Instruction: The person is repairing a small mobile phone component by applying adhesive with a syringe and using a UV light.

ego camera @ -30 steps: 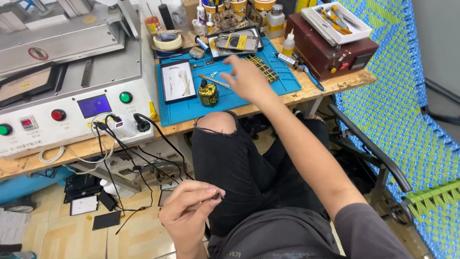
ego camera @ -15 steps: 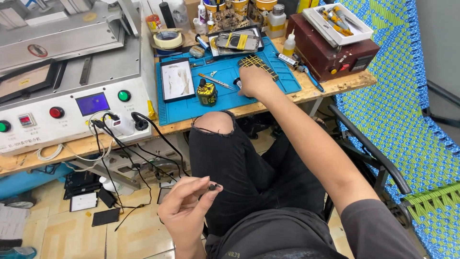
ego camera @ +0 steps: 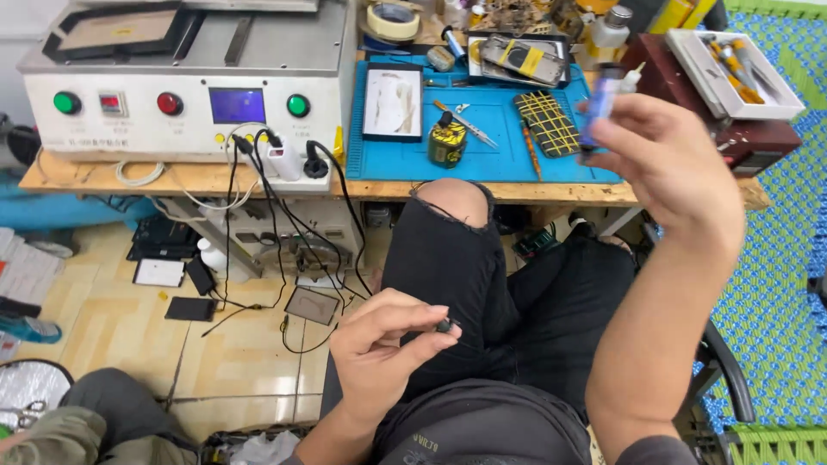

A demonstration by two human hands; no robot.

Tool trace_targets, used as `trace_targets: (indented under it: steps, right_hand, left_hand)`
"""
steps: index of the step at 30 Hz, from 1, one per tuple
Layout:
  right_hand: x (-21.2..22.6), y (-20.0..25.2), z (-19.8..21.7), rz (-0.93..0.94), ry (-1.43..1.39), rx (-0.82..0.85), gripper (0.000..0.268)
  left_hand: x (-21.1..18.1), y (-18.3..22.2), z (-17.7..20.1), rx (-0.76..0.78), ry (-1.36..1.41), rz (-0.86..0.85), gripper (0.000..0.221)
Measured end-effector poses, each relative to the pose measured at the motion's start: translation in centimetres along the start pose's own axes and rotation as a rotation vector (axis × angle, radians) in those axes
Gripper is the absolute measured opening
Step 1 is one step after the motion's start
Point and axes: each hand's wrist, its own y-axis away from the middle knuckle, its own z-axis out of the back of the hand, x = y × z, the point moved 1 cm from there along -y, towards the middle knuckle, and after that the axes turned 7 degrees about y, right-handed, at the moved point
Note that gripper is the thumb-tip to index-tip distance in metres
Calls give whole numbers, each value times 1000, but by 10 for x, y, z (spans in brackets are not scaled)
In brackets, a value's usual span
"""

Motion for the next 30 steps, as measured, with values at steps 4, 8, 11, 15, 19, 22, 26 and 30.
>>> trace_targets:
  steps: [4,8,11,15,19,22,26,30]
  right_hand:
    - [-15,67,-6,230,-332,-125,30]
    - [-25,110,-40,438,-461,-420,50]
    - [-21,128,-72,464,-368,-595,77]
    - [-39,143,-94,703,-158,-646,60]
    - [-22,152,-109,679,-10,-726,22]
    - [-19,158,-110,529,158,-905,33]
    - [-31,167,-102,541,-168,-563,25]
    - [-24,165,-103,541,-219,-516,18]
  left_hand:
    - [0,2,0,-9,-22,-4,24]
    - [1,7,1,-26,64,-11,24]
    - [2,12,-1,-47,149,-1,23]
    - [4,11,-8,-91,244,-23,22]
    - [10,17,-11,-106,340,79,22]
    - [15,19,-12,-122,443,106,23]
    - [14,19,-12,-126,413,76,23]
    - [11,18,-12,-106,392,59,24]
